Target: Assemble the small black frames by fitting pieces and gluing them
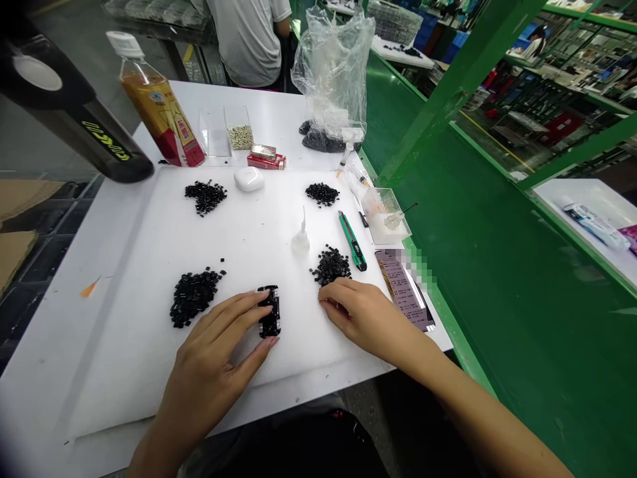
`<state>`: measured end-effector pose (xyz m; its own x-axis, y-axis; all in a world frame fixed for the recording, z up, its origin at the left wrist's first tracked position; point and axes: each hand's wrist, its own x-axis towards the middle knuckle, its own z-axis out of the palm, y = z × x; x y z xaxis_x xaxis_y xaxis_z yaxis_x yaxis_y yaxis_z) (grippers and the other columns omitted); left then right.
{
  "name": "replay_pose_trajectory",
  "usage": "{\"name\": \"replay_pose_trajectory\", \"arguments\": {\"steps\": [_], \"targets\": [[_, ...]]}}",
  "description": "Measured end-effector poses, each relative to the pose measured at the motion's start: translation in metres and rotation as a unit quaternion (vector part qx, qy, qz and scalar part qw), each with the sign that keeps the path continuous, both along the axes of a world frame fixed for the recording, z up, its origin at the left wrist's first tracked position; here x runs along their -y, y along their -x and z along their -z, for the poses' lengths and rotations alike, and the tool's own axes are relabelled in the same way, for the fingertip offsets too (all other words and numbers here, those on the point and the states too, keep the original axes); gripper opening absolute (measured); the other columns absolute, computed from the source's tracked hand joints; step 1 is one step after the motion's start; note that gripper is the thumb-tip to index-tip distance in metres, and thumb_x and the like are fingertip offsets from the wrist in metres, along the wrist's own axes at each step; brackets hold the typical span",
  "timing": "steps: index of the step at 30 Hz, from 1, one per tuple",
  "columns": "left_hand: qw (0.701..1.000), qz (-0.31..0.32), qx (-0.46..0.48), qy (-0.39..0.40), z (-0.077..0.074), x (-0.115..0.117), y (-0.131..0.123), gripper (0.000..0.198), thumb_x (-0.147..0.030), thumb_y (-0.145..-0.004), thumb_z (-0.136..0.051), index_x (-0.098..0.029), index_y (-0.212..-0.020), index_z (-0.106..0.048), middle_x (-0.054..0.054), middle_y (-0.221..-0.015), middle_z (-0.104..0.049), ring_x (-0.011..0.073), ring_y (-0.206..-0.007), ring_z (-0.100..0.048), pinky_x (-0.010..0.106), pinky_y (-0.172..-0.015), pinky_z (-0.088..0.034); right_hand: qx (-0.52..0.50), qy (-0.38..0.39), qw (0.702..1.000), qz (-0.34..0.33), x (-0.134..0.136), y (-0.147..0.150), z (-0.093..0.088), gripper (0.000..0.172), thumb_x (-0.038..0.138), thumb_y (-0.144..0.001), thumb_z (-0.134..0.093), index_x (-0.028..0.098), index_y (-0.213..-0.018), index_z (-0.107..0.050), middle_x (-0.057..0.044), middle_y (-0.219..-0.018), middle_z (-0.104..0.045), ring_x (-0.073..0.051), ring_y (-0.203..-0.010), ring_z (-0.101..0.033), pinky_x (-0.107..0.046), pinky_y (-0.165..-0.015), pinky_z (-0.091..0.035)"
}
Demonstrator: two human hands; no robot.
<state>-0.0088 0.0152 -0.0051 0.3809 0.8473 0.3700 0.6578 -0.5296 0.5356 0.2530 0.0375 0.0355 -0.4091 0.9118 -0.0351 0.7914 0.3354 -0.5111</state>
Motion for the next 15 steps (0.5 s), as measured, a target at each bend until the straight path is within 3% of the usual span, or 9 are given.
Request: {"name": "replay_pose_trajectory", "arguments": {"steps": [4, 7, 15], "targets": [[1.0, 0.01, 0.011, 0.023, -0.001, 0.001, 0.003, 0.031, -0.022, -0.1, -0.058, -0.026, -0.13, -0.06, 0.001, -0.143, -0.061, 0.0262, -0.135, -0.052, 0.049, -0.11, -0.047, 0.081, 0.015, 0.996, -0.031, -0.005, 0.003, -0.004, 0.013, 0.021, -0.101, -0.048, 0.021, -0.099, -0.062, -0.002, -0.092, -0.066, -0.015, -0.074, -0.061, -0.031, -0.067, -0.049], [0.998, 0.009, 0.026, 0.048, -0.004, 0.001, 0.005, 0.039, -0.018, -0.099, -0.056, -0.027, -0.137, -0.057, 0.0, -0.144, -0.06, 0.0245, -0.136, -0.051, 0.048, -0.113, -0.046, 0.082, 0.014, 0.996, -0.032, -0.003, 0.003, -0.002, 0.009, 0.02, -0.099, -0.051, 0.021, -0.097, -0.059, -0.001, -0.089, -0.064, -0.014, -0.071, -0.06, -0.03, -0.067, -0.049], [0.996, 0.015, 0.055, 0.07, -0.006, 0.001, 0.006, 0.045, -0.011, -0.094, -0.054, -0.027, -0.137, -0.056, -0.001, -0.14, -0.062, 0.0203, -0.134, -0.053, 0.043, -0.115, -0.044, 0.061, -0.099, 0.993, -0.037, 0.004, -0.001, 0.014, 0.003, 0.019, -0.098, -0.055, 0.021, -0.096, -0.057, 0.001, -0.084, -0.063, -0.012, -0.065, -0.058, -0.027, -0.062, -0.048]]}}
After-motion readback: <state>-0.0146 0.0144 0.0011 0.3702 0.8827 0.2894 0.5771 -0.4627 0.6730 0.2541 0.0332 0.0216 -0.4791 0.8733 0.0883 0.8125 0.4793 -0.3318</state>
